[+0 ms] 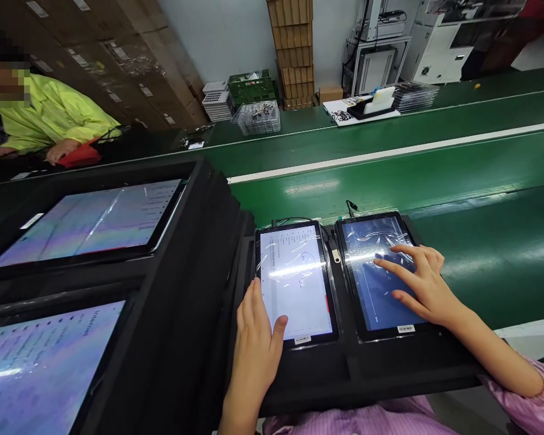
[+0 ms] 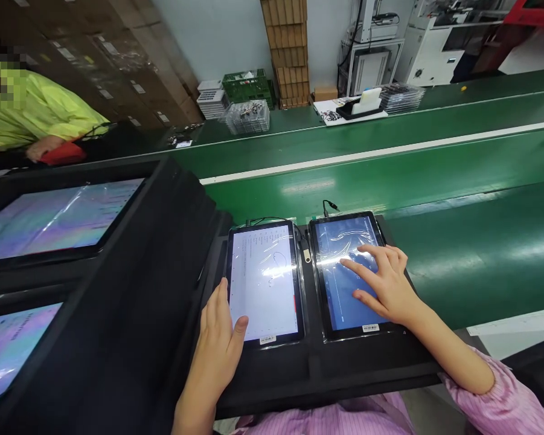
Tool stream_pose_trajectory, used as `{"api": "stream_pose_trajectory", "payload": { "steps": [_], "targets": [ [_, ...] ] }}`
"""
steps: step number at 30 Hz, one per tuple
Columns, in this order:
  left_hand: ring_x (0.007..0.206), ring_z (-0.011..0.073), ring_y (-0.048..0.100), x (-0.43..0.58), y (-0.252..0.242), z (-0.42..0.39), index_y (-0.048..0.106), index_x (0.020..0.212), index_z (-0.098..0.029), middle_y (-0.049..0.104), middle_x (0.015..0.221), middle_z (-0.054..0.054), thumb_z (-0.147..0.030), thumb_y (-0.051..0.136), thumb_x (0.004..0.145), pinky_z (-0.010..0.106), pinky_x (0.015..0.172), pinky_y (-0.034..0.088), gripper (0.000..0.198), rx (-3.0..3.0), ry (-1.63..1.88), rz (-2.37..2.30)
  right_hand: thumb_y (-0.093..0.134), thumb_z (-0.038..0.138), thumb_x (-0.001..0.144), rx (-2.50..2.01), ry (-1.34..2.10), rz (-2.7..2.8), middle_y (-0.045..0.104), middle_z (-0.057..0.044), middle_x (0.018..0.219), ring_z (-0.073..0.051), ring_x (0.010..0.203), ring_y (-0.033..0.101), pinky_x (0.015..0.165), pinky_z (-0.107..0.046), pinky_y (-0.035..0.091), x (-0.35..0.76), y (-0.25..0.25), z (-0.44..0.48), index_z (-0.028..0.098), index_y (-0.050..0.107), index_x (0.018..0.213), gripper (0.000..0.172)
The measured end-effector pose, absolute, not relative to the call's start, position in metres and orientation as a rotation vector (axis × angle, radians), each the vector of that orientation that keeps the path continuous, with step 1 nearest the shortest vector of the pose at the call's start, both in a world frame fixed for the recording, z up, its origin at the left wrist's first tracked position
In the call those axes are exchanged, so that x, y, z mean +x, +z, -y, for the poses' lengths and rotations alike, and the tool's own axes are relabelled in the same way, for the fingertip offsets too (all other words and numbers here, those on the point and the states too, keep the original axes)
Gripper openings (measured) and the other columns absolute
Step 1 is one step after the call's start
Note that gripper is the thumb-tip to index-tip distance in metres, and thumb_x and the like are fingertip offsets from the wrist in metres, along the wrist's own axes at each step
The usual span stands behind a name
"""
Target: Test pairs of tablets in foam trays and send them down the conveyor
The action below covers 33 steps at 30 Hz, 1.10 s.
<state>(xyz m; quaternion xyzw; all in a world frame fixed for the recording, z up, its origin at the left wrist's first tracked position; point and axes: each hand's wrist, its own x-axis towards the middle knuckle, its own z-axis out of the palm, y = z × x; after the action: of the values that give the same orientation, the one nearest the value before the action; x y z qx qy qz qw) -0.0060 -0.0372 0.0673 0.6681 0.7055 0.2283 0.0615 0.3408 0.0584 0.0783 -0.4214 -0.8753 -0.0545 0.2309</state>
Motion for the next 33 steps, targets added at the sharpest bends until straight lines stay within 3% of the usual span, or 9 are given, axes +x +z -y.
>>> {"api": "stream_pose_trajectory", "payload": {
  "steps": [8,19,22,27,30,33],
  "targets": [
    [0.14,0.035,0.042,-0.005,0.064,0.038,0.003,0.159,-0.024,0.036,0.156,0.021,-0.054,0.03,0.1,0.062,0.105,0.045,0.072,1.973,0.718,-2.146,0.022,0.051,0.102,-1.19,-0.097,2.272,0.051,-0.012,0.126,-0.03,0.108,0.047,0.093,-0.05,0.033,0.34,0.086,-0.057,0.031,0.046,0.144,0.053],
    [0.142,0.0366,0.039,-0.009,0.056,0.039,0.005,0.16,-0.023,0.033,0.159,0.021,-0.058,0.03,0.099,0.065,0.109,0.04,0.074,1.941,0.743,-2.158,0.018,0.05,0.102,-1.486,-0.046,1.989,0.058,-0.012,0.112,-0.03,0.104,0.053,0.088,-0.048,0.039,0.342,0.086,-0.059,0.025,0.061,0.118,0.052],
    [0.143,0.0365,0.037,-0.009,0.055,0.04,0.007,0.16,-0.022,0.034,0.158,0.021,-0.059,0.032,0.098,0.064,0.111,0.038,0.076,1.875,0.768,-2.157,0.024,0.049,0.101,-1.62,-0.022,1.908,0.059,-0.013,0.103,-0.03,0.096,0.055,0.084,-0.047,0.044,0.35,0.074,-0.066,0.022,0.06,0.124,0.05],
    [0.142,0.0359,0.039,-0.009,0.057,0.04,0.008,0.16,-0.02,0.035,0.158,0.021,-0.057,0.032,0.099,0.063,0.112,0.039,0.075,1.813,0.753,-2.12,0.028,0.058,0.098,-1.757,-0.032,1.904,0.055,-0.013,0.095,-0.03,0.088,0.056,0.077,-0.046,0.049,0.358,0.057,-0.099,0.016,0.056,0.137,0.064],
    [0.143,0.0357,0.039,-0.01,0.058,0.039,0.007,0.16,-0.019,0.036,0.158,0.021,-0.056,0.032,0.099,0.063,0.112,0.039,0.075,1.807,0.751,-2.106,0.022,0.067,0.095,-1.79,0.026,1.914,0.054,-0.012,0.09,-0.029,0.083,0.055,0.075,-0.045,0.049,0.359,0.059,-0.136,0.017,0.066,0.125,0.073],
    [0.143,0.0358,0.039,-0.011,0.059,0.039,0.007,0.16,-0.017,0.036,0.157,0.023,-0.057,0.033,0.099,0.062,0.112,0.04,0.077,1.797,0.75,-2.099,0.015,0.078,0.09,-1.825,0.207,1.893,0.051,-0.01,0.077,-0.028,0.081,0.053,0.077,-0.046,0.048,0.358,0.068,-0.174,0.019,0.071,0.086,0.082]
  ]
}}
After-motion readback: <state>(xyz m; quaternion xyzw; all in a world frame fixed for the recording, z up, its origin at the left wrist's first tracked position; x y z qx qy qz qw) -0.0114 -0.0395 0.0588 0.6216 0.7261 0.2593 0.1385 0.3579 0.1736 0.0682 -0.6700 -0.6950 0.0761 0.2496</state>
